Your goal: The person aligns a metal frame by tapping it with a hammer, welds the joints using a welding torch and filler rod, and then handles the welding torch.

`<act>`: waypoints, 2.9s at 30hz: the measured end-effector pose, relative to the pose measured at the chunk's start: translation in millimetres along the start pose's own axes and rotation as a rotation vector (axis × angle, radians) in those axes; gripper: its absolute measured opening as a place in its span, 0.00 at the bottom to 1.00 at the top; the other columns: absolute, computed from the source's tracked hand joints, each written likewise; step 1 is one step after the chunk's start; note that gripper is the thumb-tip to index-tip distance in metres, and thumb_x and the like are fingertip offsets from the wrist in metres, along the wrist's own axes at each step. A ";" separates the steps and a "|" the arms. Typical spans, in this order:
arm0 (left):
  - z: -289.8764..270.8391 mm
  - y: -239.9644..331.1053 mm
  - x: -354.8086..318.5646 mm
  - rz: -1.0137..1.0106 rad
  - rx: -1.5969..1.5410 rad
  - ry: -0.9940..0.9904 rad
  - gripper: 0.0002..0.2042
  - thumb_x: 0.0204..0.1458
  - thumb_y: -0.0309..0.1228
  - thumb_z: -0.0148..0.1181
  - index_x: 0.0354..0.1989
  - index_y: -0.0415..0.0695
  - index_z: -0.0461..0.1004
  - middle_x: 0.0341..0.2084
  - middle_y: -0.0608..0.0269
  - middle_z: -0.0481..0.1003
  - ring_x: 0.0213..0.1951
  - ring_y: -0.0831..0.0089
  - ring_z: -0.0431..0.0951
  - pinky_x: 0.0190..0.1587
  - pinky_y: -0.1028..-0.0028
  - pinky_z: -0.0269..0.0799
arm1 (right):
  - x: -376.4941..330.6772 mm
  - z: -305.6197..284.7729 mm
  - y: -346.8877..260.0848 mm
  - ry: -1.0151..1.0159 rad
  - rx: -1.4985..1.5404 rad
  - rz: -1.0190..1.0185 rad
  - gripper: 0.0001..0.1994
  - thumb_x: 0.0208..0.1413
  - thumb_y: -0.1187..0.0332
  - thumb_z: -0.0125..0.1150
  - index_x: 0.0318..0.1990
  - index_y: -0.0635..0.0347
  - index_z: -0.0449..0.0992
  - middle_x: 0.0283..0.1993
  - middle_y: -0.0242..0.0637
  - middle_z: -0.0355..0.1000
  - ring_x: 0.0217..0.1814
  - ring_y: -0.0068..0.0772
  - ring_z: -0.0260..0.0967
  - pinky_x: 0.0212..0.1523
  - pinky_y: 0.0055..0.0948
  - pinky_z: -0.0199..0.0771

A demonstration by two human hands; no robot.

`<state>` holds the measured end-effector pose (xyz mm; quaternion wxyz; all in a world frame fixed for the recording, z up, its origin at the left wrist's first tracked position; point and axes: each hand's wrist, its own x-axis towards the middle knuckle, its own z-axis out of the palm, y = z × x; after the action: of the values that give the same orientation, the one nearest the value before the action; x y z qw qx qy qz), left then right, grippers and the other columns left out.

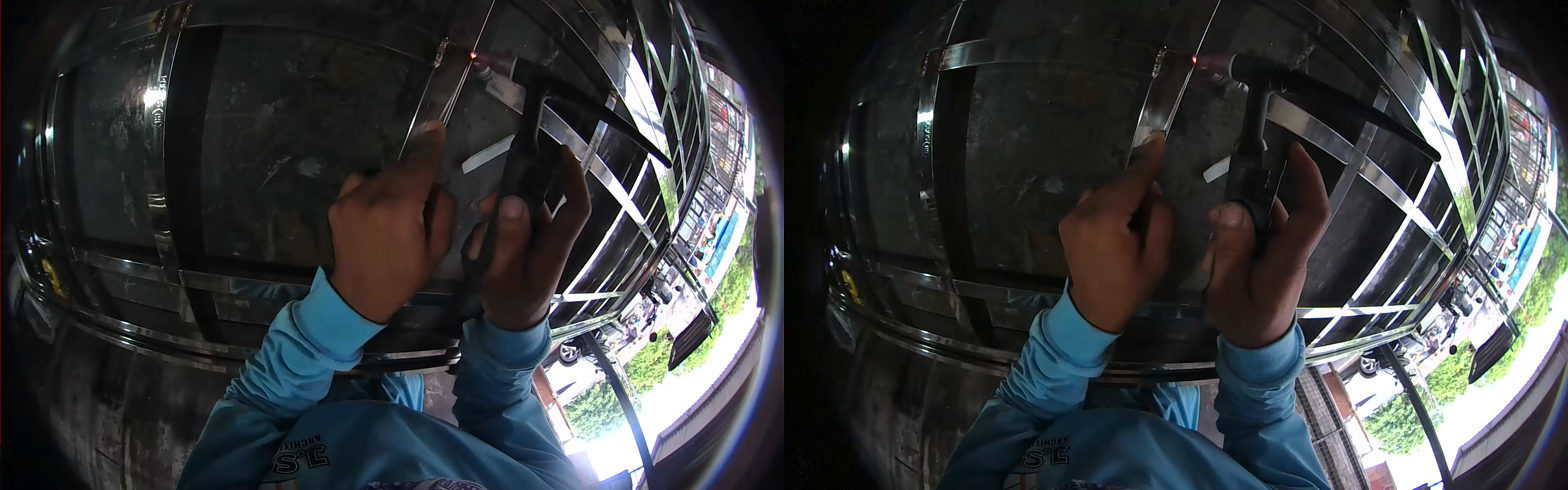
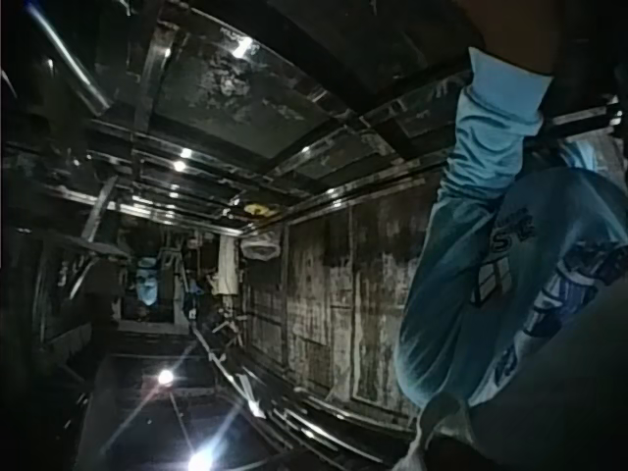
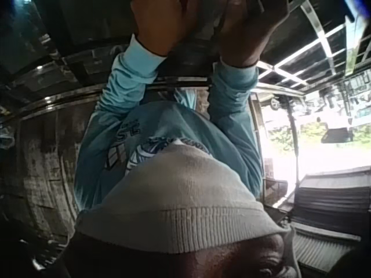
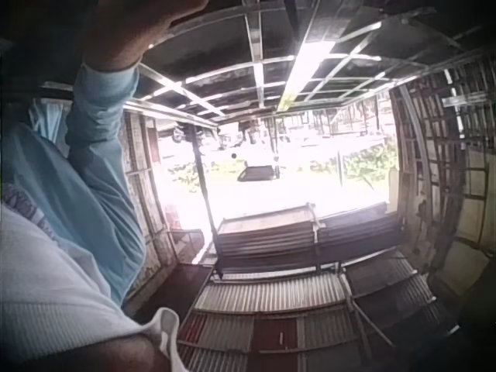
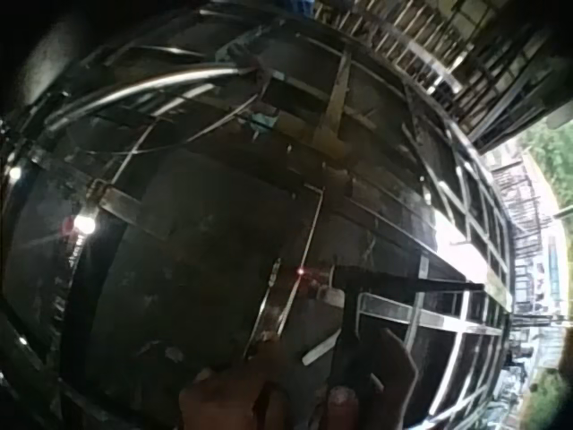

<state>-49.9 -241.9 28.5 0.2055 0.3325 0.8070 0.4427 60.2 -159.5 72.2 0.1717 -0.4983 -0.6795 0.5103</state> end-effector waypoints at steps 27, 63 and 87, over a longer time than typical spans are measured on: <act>5.3 -1.4 -2.1 0.052 0.018 0.029 0.26 0.50 0.26 0.62 0.61 0.36 0.76 0.35 0.54 0.83 0.30 0.61 0.84 0.35 0.63 0.75 | 2.1 -5.1 1.0 -0.001 -0.015 -0.033 0.31 0.71 0.69 0.52 0.76 0.67 0.47 0.61 0.48 0.67 0.46 0.28 0.72 0.43 0.27 0.76; 6.5 -0.5 -3.2 0.027 0.019 0.014 0.25 0.51 0.26 0.61 0.61 0.36 0.76 0.31 0.52 0.82 0.29 0.59 0.84 0.34 0.62 0.74 | 0.0 -6.4 -1.7 0.003 0.036 0.031 0.32 0.71 0.68 0.53 0.76 0.66 0.48 0.66 0.49 0.64 0.46 0.29 0.73 0.45 0.29 0.77; 2.9 6.0 -2.8 -0.066 -0.038 -0.012 0.25 0.49 0.26 0.64 0.60 0.40 0.78 0.22 0.61 0.78 0.25 0.64 0.82 0.34 0.65 0.73 | 0.9 -10.1 -5.3 -0.062 0.105 0.043 0.30 0.72 0.68 0.52 0.76 0.64 0.49 0.62 0.46 0.69 0.43 0.24 0.71 0.35 0.23 0.74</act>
<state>-44.0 -240.0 32.2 0.2309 0.3043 0.8079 0.4488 64.6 -153.3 80.8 0.1656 -0.4873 -0.6459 0.5639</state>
